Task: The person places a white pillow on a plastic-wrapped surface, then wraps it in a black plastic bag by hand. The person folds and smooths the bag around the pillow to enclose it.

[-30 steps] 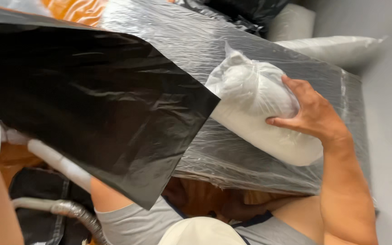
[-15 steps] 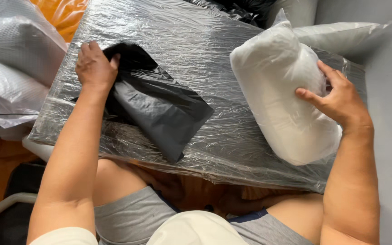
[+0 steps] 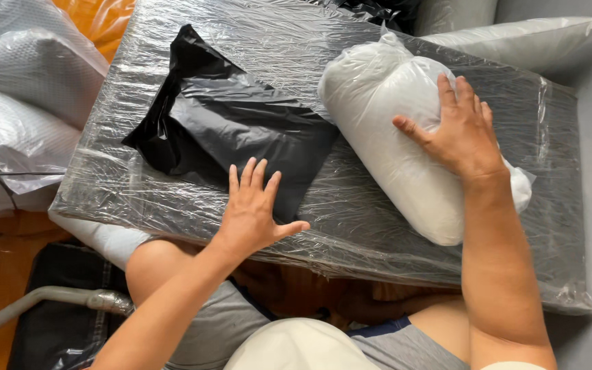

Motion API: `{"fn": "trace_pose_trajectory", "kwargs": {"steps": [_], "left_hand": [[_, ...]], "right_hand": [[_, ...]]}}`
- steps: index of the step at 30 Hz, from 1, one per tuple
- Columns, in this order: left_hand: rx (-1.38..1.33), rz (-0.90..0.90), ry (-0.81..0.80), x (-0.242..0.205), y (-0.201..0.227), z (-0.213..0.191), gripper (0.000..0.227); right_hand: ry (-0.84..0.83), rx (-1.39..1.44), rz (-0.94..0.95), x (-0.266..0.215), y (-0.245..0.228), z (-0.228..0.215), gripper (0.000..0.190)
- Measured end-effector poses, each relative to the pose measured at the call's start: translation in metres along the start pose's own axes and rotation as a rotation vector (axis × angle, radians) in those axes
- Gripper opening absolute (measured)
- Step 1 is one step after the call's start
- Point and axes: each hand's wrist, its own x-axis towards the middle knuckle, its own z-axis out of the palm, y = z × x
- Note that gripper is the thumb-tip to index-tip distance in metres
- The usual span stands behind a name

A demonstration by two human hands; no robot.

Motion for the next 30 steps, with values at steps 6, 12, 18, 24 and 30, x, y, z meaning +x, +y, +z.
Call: {"fn": "trace_pose_trajectory", "kwargs": {"steps": [6, 12, 18, 24, 30], "left_hand": [[-0.068, 0.018, 0.347, 0.004, -0.012, 0.055, 0.014], [-0.293, -0.098, 0.478, 0.008, -0.023, 0.019, 0.005], [-0.482, -0.277, 0.478, 0.000, -0.035, -0.045, 0.013], [-0.625, -0.273, 0.491, -0.013, -0.038, -0.080, 0.013], [-0.722, -0.196, 0.457, -0.025, -0.039, -0.082, 0.014]], "right_hand": [[0.387, -0.112, -0.276, -0.004, 0.022, 0.037, 0.101], [0.715, -0.159, -0.501, -0.022, -0.003, 0.064, 0.069], [0.779, -0.129, -0.621, -0.036, -0.023, 0.077, 0.053], [0.669, 0.285, -0.784, -0.046, -0.063, 0.102, 0.071], [0.608, 0.533, -0.708, -0.035, -0.087, 0.116, 0.059]]}}
